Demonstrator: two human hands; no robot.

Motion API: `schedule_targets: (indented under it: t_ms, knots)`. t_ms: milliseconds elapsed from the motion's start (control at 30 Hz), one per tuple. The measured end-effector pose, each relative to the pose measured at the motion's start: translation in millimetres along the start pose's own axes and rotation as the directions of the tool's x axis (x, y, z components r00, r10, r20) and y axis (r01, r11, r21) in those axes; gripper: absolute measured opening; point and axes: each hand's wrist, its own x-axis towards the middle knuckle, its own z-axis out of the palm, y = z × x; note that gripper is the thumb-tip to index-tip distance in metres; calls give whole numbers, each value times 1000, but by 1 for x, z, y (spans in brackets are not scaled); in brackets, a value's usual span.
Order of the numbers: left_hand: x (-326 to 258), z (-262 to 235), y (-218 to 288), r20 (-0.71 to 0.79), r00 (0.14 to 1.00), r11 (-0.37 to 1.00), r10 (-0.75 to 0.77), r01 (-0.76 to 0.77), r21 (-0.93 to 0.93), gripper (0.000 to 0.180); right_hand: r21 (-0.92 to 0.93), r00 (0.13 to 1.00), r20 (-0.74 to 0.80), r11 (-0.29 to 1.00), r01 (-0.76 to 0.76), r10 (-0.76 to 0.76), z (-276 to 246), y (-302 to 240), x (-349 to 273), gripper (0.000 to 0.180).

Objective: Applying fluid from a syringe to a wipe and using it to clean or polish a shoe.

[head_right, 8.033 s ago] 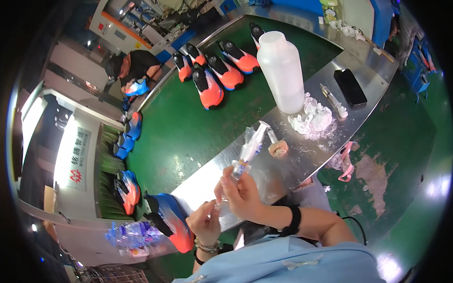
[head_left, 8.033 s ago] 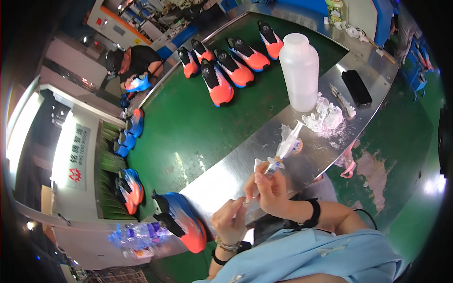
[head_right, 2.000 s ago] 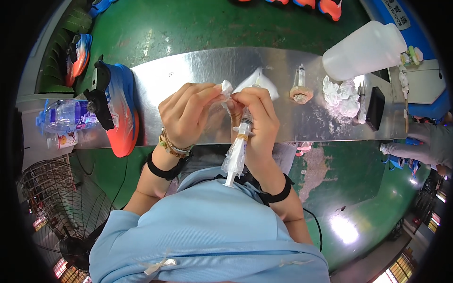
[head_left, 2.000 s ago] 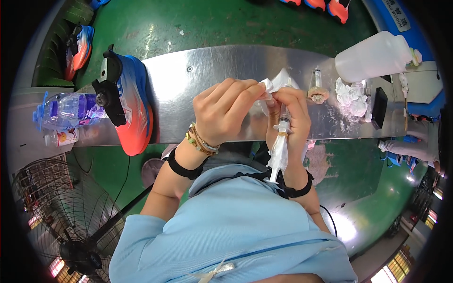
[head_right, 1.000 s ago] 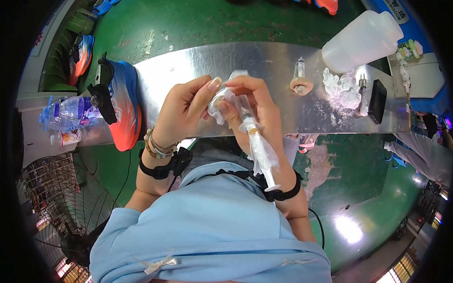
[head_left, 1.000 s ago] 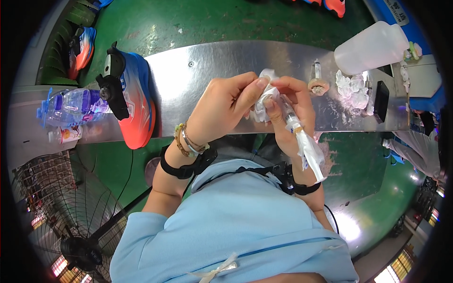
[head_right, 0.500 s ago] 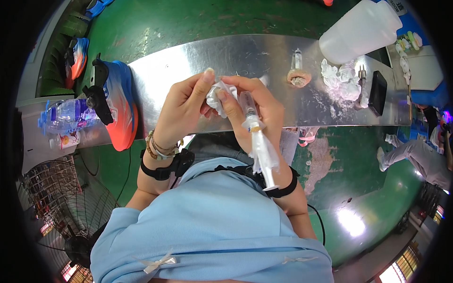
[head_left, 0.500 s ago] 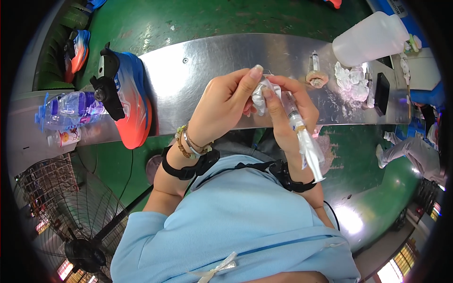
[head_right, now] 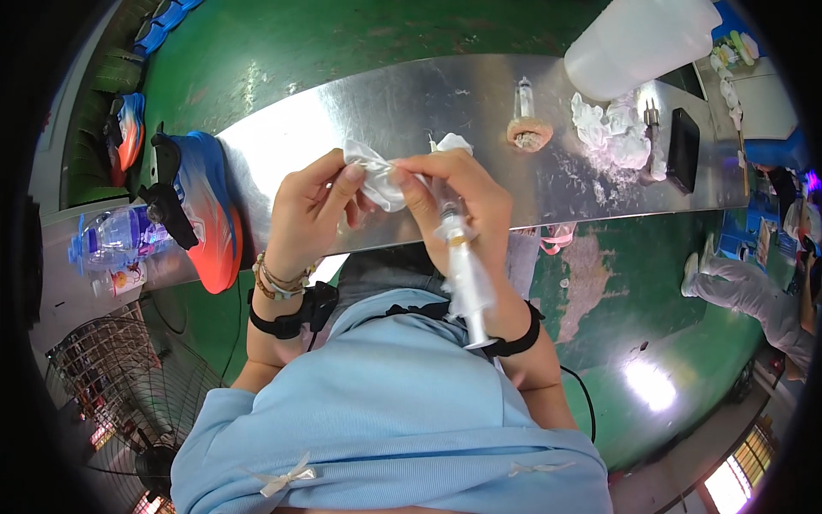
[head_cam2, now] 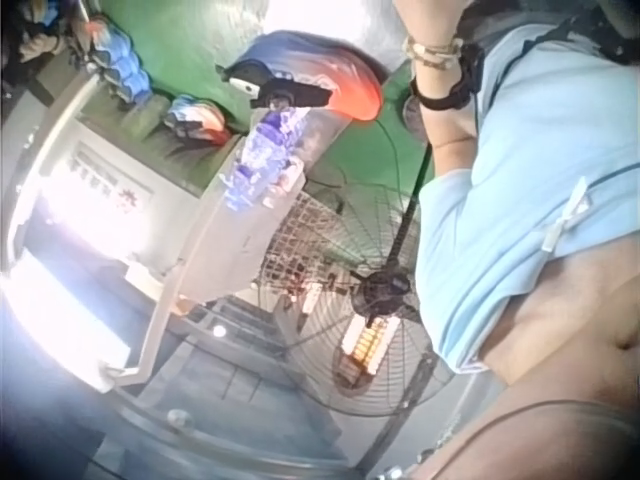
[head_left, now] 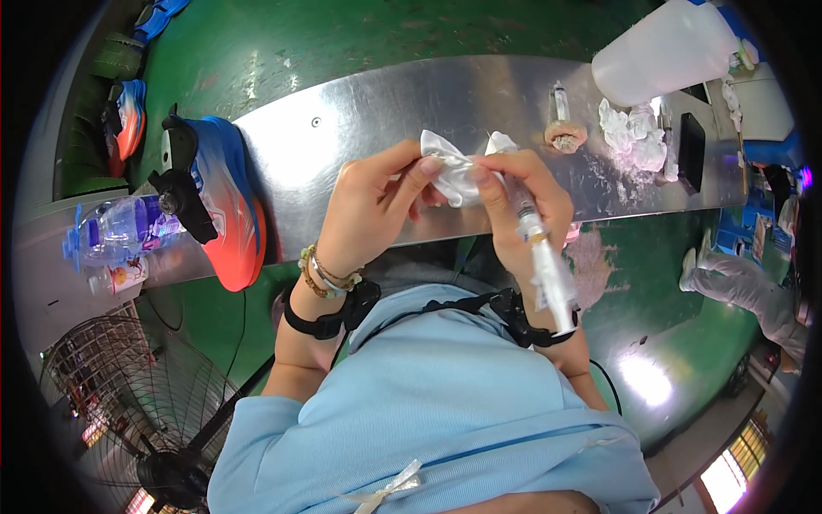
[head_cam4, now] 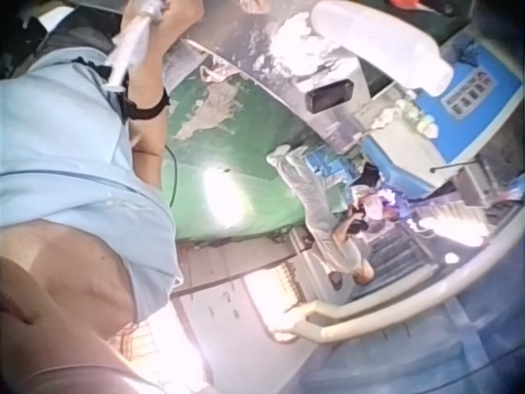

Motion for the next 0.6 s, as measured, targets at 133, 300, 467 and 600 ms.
schedule_targets:
  t_ms: [133,300,467,600]
  knots:
    - [-1,-2,-8,7,1000,995,20,-19,-102,20,46,998,38,997,-61,59,-12,9,6,8]
    - [0,-4,-10,125,990,924,64,-12,-381,25,-4,997,77,1000,-22,22,-14,-1,11,11]
    - [0,-2,-6,117,990,932,77,-30,-361,24,-230,983,42,956,182,-177,-16,-8,11,25]
    - [-1,5,-3,42,995,927,91,-69,-369,15,-316,968,76,915,252,-240,-17,-5,7,32]
